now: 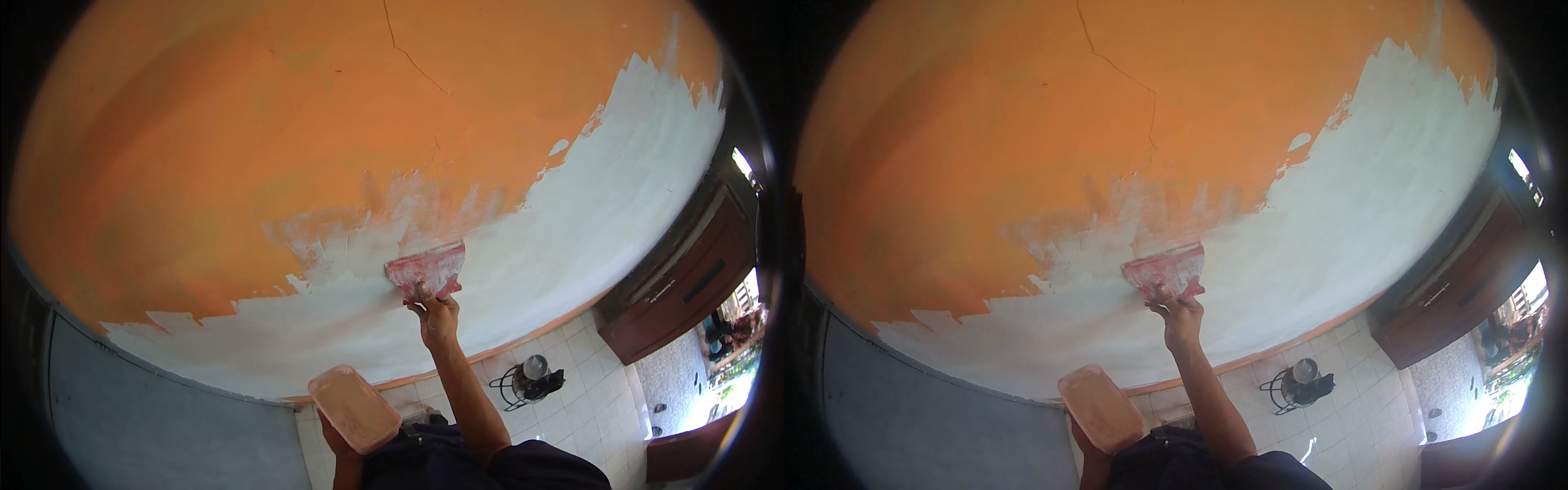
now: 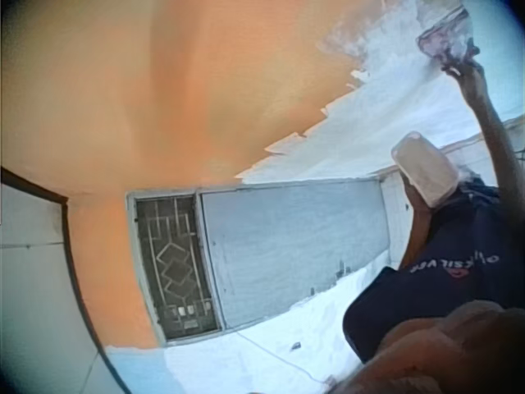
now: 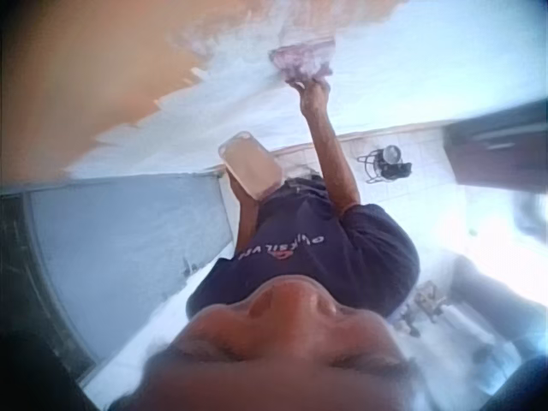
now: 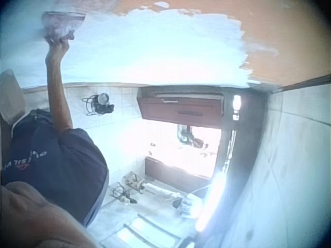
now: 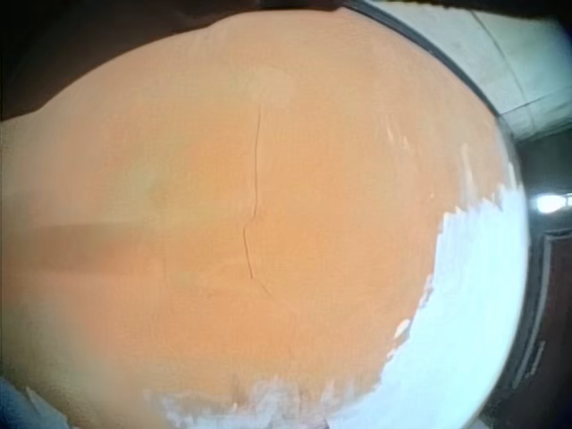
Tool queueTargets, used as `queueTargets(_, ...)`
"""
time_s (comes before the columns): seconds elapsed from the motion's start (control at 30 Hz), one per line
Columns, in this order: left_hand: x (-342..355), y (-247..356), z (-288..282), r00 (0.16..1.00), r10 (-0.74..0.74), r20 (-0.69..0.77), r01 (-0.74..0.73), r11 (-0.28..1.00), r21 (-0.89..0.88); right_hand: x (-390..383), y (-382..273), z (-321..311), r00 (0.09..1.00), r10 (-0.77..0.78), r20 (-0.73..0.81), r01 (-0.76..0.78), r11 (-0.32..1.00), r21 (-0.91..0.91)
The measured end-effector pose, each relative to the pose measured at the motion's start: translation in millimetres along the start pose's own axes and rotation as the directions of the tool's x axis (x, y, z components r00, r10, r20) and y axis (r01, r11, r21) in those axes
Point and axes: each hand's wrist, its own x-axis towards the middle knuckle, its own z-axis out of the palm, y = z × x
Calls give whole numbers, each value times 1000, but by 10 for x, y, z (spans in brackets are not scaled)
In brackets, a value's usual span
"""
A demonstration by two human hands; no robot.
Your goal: The person applies a patching compound to an orange wall using a putty knife. They hold a container of the compound in one hand while spreading it over a cracked area of the wall with the tool.
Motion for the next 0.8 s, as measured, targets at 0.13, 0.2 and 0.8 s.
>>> queueTargets(0.13,-23,-14,37,1000,-2,11,2,1000,25,72,391,-640,973,138,-186,-155,984,-84)
queueTargets(0.2,3,-4,-21,1000,2,-12,-2,1000,31,60,632,-1129,945,206,-256,-231,970,-74)
queueTargets(0.8,70,-62,-22,1000,0,10,-1,1000,28,301,-247,-670,982,64,-175,-83,991,-104)
